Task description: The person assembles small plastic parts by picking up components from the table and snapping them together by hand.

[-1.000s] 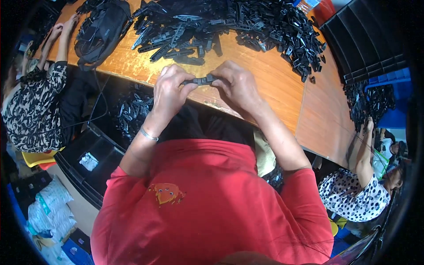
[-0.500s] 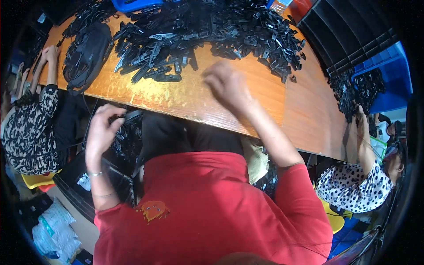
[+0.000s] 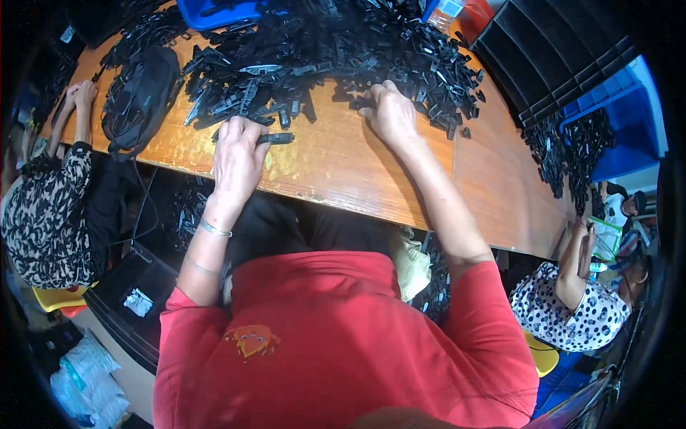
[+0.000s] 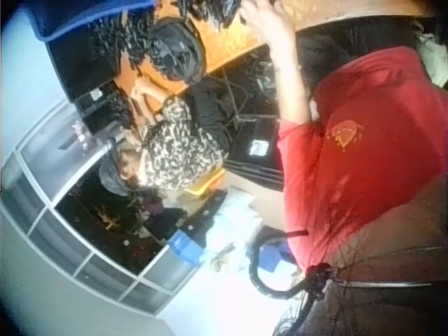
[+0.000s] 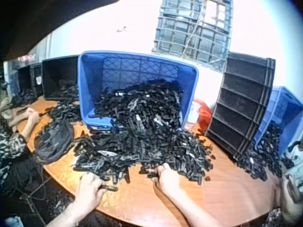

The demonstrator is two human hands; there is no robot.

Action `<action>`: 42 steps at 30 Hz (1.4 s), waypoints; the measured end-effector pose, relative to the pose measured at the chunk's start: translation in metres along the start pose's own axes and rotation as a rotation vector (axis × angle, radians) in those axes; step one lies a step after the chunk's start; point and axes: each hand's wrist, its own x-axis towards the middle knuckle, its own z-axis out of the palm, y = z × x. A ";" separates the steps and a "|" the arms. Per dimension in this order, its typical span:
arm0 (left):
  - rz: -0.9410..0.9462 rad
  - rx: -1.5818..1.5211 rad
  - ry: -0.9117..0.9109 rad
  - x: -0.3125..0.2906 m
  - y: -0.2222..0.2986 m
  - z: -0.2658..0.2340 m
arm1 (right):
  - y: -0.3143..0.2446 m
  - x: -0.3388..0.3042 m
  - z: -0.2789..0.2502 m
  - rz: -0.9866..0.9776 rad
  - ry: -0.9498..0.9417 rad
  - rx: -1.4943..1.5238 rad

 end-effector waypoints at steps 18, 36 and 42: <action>-0.010 -0.201 -0.044 -0.029 0.011 0.010 | 0.034 -0.018 0.002 0.301 -0.193 0.970; 0.016 -0.248 -0.025 -0.028 0.004 0.015 | -0.080 -0.061 0.001 -0.403 -0.112 0.402; 0.011 -0.241 -0.004 -0.027 0.012 0.014 | -0.101 -0.060 0.011 -0.495 -0.095 0.415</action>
